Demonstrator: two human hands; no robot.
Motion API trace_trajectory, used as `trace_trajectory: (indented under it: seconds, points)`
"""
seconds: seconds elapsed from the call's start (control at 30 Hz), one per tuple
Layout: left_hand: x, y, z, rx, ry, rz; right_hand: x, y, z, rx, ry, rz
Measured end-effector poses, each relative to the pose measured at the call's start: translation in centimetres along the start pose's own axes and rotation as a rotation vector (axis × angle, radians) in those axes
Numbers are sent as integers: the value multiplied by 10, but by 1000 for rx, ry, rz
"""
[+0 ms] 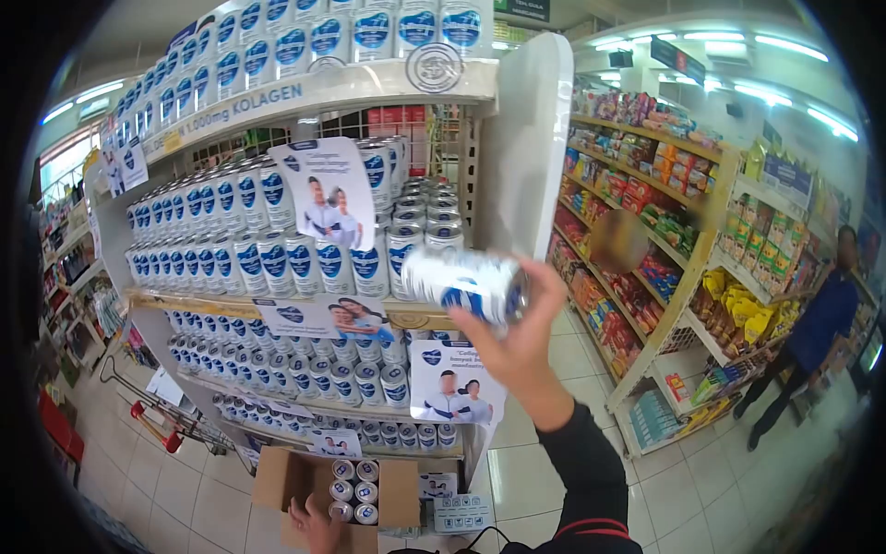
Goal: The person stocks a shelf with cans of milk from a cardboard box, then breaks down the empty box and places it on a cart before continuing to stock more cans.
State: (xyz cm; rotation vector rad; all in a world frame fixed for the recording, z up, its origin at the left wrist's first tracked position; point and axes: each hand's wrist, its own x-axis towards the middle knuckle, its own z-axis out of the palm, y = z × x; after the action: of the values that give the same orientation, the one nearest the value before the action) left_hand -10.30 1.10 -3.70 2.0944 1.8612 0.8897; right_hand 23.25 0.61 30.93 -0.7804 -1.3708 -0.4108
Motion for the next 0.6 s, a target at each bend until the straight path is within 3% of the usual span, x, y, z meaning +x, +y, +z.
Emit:
trace_trajectory:
  seconds: [0.07, 0.23, 0.3, 0.4, 0.6]
  points:
    - [-11, -14, 11, 308, -50, -168, 24, 20, 7, -76, -2, -123]
    - [-17, -43, 37, 293, -42, -219, 80, 69, 30, -238, -10, -463]
    - [-18, -48, 43, 287, 8, -191, 99, 79, 40, -198, -8, -445]
    - [-17, -37, 35, 232, 19, -200, 123, 81, 53, -260, -184, -586]
    - [-18, -33, 31, 296, 7, -208, 141, 97, 82, -175, -388, -484]
